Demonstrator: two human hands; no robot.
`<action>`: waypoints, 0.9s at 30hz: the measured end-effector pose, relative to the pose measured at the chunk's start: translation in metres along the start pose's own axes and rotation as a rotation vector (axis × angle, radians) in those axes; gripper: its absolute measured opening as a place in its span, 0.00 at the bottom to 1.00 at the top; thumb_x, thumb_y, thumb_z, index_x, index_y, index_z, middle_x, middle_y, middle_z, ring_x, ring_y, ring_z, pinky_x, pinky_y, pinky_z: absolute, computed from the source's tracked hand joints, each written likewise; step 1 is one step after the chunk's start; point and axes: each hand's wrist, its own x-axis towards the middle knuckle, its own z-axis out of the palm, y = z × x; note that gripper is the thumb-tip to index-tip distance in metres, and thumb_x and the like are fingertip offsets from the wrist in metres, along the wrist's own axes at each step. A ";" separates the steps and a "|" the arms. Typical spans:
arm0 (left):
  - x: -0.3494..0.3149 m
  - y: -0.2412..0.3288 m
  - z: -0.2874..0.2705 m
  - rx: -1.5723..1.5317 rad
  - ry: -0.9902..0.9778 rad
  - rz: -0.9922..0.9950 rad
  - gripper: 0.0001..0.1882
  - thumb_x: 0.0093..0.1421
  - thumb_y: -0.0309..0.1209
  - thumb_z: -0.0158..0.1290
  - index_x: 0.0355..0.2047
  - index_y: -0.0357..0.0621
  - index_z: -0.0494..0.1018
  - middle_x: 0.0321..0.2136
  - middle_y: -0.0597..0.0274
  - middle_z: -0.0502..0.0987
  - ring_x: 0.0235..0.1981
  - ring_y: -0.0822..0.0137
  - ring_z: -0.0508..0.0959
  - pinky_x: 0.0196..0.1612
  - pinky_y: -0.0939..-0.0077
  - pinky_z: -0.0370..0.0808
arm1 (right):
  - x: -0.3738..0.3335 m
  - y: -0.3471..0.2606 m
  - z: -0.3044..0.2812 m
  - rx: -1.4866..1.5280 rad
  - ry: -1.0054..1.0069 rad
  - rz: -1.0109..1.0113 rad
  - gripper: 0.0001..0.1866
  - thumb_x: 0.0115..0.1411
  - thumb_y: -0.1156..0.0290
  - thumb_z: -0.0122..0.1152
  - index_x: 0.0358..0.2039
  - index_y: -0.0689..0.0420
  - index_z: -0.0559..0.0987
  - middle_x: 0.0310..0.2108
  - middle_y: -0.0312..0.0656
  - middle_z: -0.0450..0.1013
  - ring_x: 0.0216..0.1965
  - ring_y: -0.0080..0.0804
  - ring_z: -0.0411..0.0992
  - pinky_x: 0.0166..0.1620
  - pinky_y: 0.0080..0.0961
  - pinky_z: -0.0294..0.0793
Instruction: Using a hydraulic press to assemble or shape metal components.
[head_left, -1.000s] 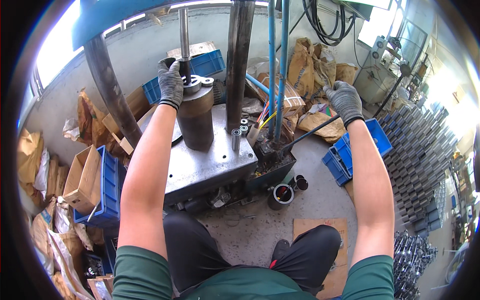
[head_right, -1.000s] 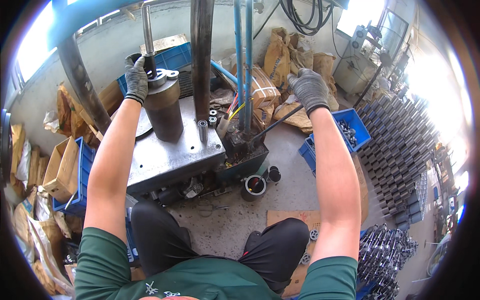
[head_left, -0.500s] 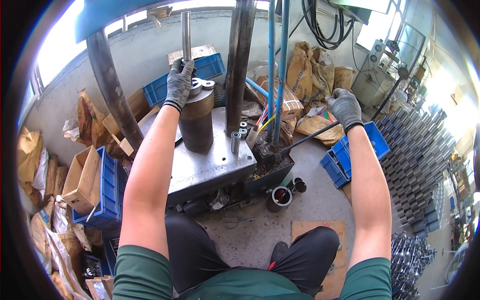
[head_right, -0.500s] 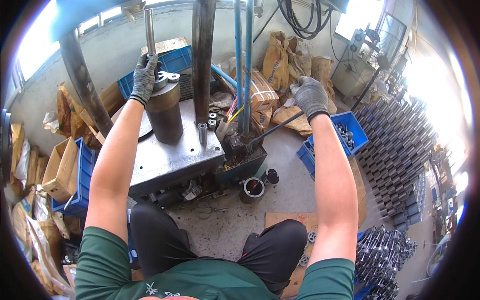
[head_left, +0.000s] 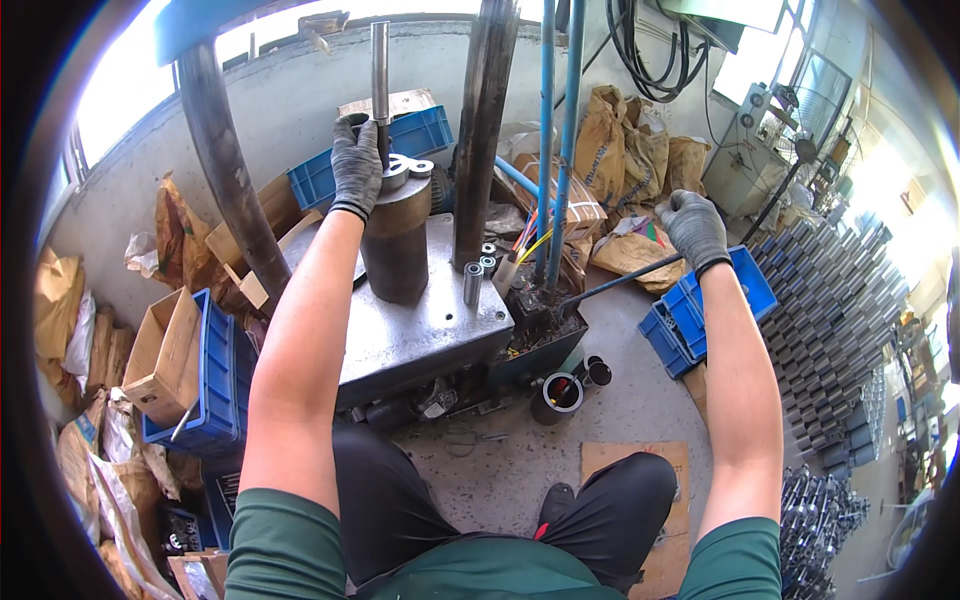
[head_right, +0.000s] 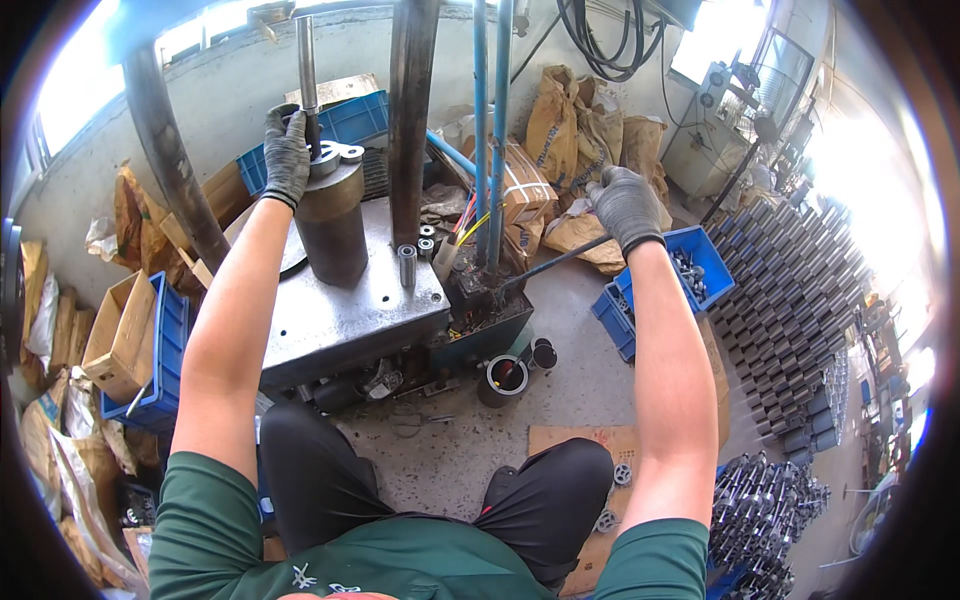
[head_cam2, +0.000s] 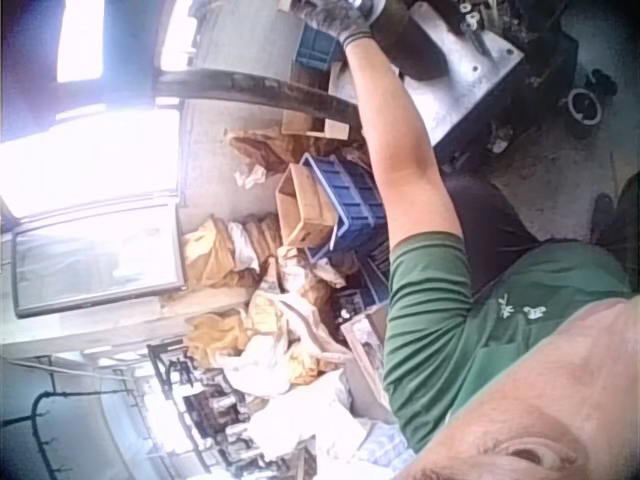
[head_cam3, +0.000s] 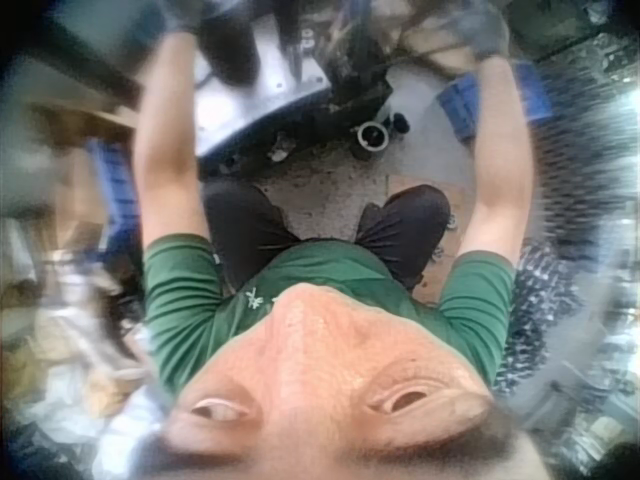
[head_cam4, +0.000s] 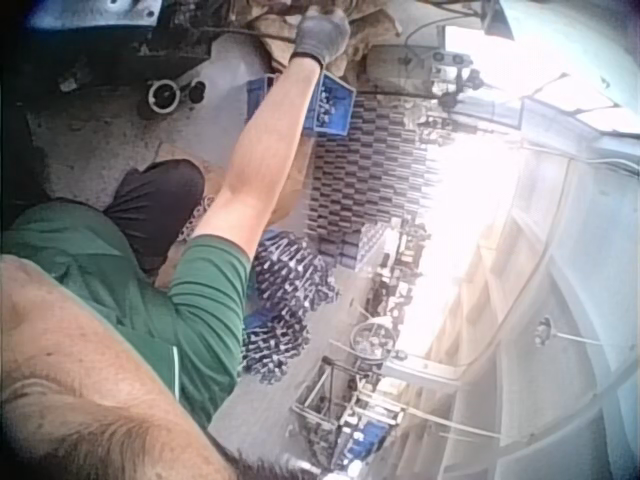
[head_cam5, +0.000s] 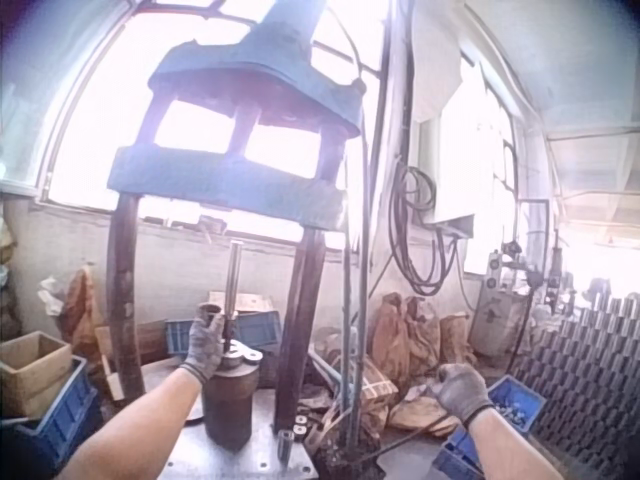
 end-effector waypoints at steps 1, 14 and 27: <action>0.001 -0.003 -0.001 0.037 -0.015 0.044 0.13 0.72 0.35 0.52 0.52 0.42 0.71 0.32 0.62 0.79 0.30 0.75 0.78 0.31 0.78 0.75 | -0.002 0.001 -0.001 -0.007 0.005 -0.040 0.16 0.60 0.57 0.67 0.31 0.59 0.82 0.32 0.54 0.79 0.38 0.54 0.78 0.44 0.44 0.77; 0.018 -0.012 -0.002 0.110 -0.216 -0.090 0.24 0.73 0.52 0.49 0.53 0.45 0.72 0.24 0.68 0.73 0.25 0.75 0.72 0.31 0.74 0.73 | -0.177 0.009 -0.036 0.262 -0.050 -0.255 0.09 0.59 0.66 0.66 0.28 0.57 0.77 0.30 0.50 0.76 0.32 0.51 0.76 0.39 0.45 0.74; 0.011 0.000 -0.005 0.216 -0.207 -0.103 0.29 0.71 0.58 0.49 0.45 0.41 0.74 0.23 0.64 0.76 0.25 0.72 0.75 0.32 0.71 0.74 | -0.133 -0.161 0.083 0.235 -0.011 -0.684 0.12 0.56 0.71 0.63 0.42 0.53 0.82 0.41 0.41 0.79 0.47 0.44 0.75 0.62 0.46 0.64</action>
